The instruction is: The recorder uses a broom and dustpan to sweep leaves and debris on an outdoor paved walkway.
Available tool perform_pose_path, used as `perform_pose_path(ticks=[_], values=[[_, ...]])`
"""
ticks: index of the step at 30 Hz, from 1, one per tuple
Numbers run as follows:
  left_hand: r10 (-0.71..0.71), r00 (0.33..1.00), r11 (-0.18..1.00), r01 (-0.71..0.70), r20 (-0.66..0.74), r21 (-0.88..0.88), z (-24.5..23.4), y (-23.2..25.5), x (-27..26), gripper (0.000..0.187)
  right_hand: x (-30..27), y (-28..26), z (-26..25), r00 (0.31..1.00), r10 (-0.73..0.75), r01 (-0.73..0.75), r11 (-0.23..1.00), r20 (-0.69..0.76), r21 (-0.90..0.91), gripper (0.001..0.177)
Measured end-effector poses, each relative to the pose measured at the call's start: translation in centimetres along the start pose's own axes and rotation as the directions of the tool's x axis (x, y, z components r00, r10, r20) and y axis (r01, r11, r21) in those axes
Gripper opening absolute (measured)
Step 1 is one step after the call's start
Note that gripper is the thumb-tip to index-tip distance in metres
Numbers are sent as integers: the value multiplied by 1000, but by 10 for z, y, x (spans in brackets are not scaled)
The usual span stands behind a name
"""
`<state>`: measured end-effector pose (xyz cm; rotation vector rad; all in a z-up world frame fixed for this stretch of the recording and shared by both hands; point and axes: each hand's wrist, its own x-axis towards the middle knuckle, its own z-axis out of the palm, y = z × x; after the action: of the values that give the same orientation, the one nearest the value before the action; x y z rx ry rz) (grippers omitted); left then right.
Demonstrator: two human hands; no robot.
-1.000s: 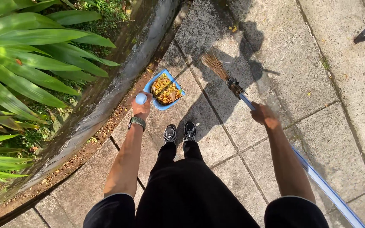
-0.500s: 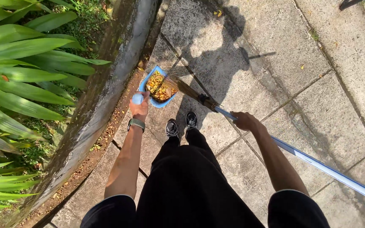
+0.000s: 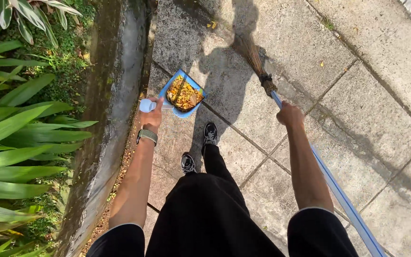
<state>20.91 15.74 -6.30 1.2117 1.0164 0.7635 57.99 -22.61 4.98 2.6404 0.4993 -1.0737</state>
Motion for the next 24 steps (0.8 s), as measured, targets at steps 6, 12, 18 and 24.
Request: perform_pose_path(ticks=[6, 12, 18, 24], values=[[-44, 985, 986, 70, 168, -155, 56, -32, 43, 16, 21, -18, 67, 972, -151, 148, 988, 180, 30, 53], [-95, 994, 940, 72, 54, 333, 86, 14, 28, 25, -20, 34, 83, 898, -293, 171, 920, 328, 354, 53], [-1, 999, 904, -15, 37, 427, 69, 43, 44, 24, -16, 75, 4, 911, -279, 192, 939, 304, 286, 54], [48, 998, 910, -27, -39, 413, 82, 88, 77, 30, 20, 31, -111, 968, -154, 97, 957, 196, 274, 56]])
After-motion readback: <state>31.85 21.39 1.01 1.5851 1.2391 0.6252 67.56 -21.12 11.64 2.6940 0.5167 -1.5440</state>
